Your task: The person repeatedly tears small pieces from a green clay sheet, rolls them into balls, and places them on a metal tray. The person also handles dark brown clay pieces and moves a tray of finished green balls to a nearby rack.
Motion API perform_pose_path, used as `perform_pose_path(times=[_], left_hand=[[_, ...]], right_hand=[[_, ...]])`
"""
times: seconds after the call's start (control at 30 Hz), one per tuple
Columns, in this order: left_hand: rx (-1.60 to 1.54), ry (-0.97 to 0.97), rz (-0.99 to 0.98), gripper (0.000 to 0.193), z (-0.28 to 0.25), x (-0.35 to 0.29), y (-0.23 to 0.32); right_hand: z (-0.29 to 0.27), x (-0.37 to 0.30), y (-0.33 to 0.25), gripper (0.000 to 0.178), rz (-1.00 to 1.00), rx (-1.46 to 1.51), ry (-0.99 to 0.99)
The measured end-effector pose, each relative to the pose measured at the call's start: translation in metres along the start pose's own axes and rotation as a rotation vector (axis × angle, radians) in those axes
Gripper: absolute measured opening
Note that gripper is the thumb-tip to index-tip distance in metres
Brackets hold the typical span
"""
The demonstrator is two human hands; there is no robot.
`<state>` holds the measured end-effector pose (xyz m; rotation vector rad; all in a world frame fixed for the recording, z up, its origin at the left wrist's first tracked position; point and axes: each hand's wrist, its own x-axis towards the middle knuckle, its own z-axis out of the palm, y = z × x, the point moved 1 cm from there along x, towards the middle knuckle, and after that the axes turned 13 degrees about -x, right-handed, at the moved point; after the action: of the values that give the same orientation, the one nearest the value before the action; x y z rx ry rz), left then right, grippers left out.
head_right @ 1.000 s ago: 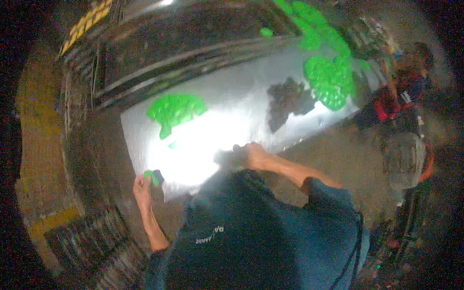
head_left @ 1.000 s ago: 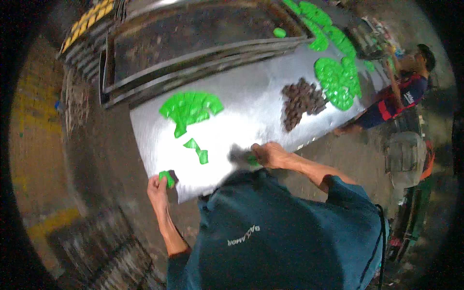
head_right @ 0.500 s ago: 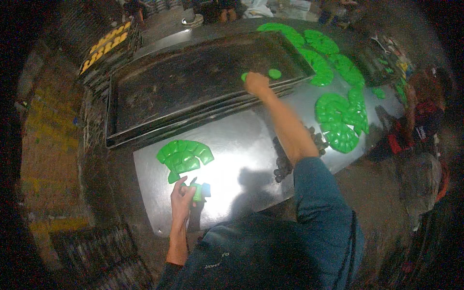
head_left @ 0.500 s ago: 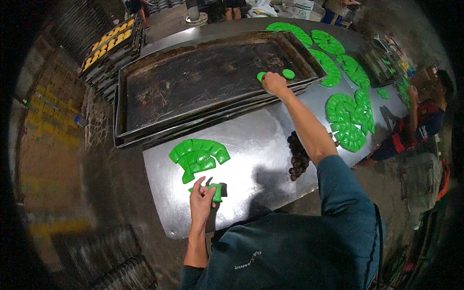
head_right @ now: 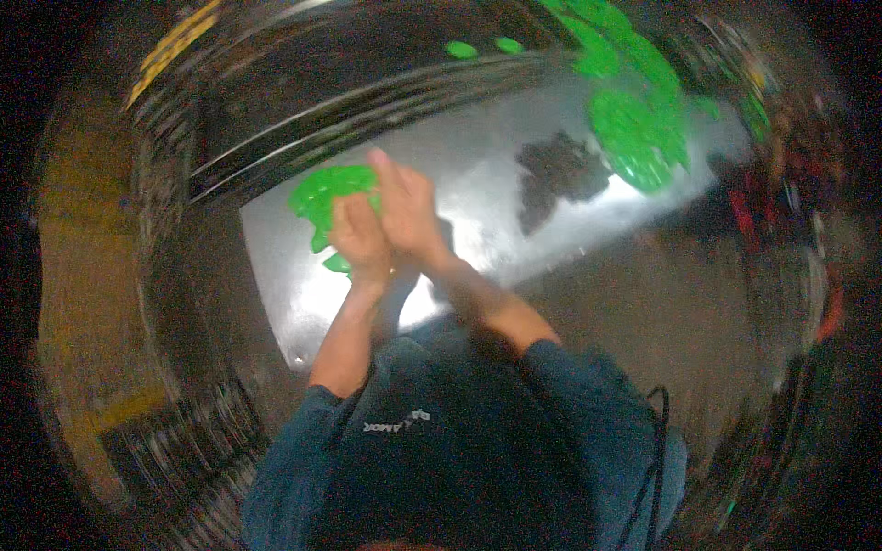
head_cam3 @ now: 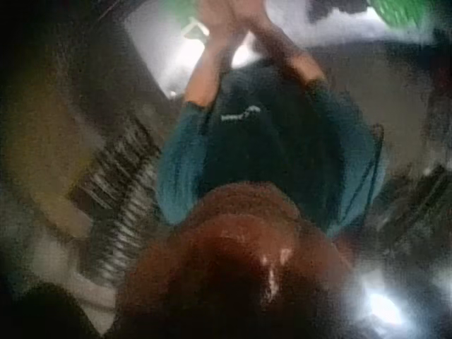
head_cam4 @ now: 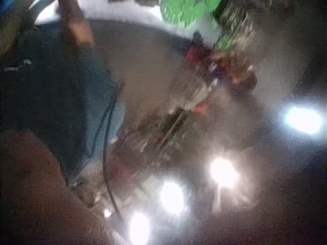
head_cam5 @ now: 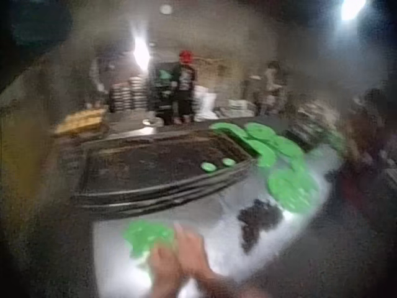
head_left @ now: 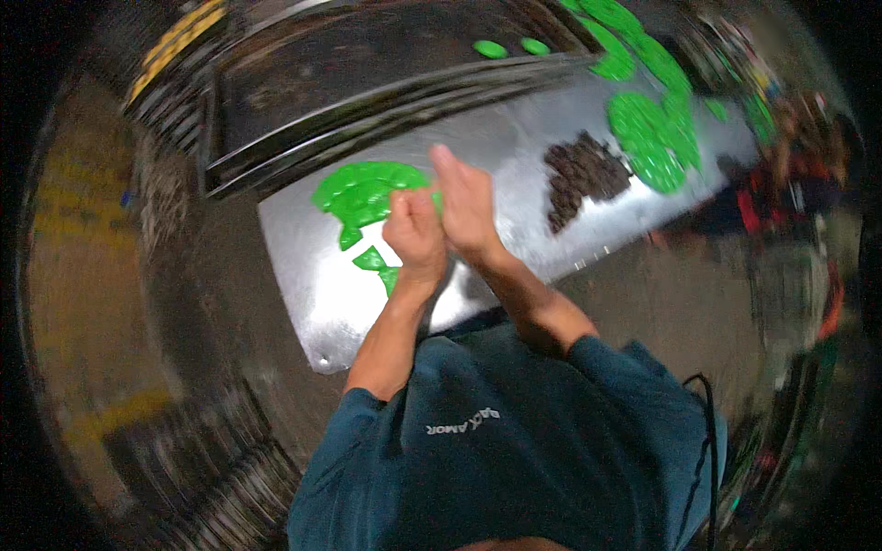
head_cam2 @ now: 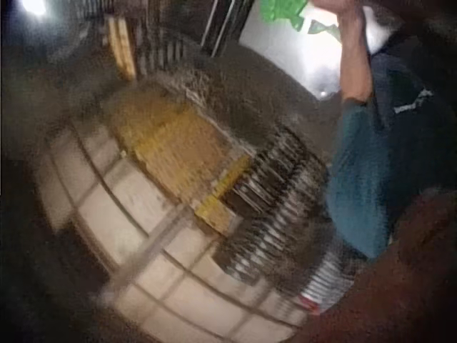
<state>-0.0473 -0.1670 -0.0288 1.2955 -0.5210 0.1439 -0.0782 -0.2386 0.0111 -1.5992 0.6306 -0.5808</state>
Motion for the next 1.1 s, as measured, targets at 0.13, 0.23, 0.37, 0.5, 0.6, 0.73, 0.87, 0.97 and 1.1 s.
perform_pose_path(times=[0.13, 0.23, 0.37, 0.5, 0.6, 0.73, 0.87, 0.97, 1.1], left_hand=[[-0.263, 0.08, -0.266, 0.027, -0.021, -0.014, 0.005], [-0.611, 0.035, -0.675, 0.023, -0.042, -0.032, -0.035], [-0.599, -0.111, -1.064, 0.021, -0.062, -0.048, -0.065], [-0.127, -0.35, -0.956, 0.022, -0.066, -0.042, -0.056], [0.005, -0.509, -0.699, 0.023, -0.059, -0.043, -0.077], [0.057, -0.518, -0.783, 0.025, -0.029, -0.038, -0.082], [-0.275, -0.275, -1.077, 0.023, 0.014, -0.049, -0.085], [-0.584, -0.212, -1.143, 0.025, 0.049, -0.044, -0.067], [-0.805, -0.162, -1.105, 0.031, 0.049, -0.028, -0.07]], right_hand=[[-0.012, -0.009, 0.022, 0.041, 0.085, -0.26, -0.005], [-0.024, -0.037, 0.039, 0.027, -0.448, -0.794, -0.066], [-0.03, -0.085, 0.095, 0.032, -0.478, -0.991, -0.287], [-0.127, -0.061, 0.137, 0.025, -0.215, -1.256, 0.015], [-0.18, -0.039, 0.149, 0.028, 0.108, -1.624, 0.063], [-0.203, -0.031, 0.188, 0.027, 0.043, -1.364, 0.136], [-0.166, -0.028, 0.113, 0.022, 0.224, -0.261, 0.132], [-0.123, -0.009, 0.095, 0.021, -0.222, -0.704, 0.125], [-0.114, 0.017, 0.097, 0.024, -0.279, -0.663, -0.093]])
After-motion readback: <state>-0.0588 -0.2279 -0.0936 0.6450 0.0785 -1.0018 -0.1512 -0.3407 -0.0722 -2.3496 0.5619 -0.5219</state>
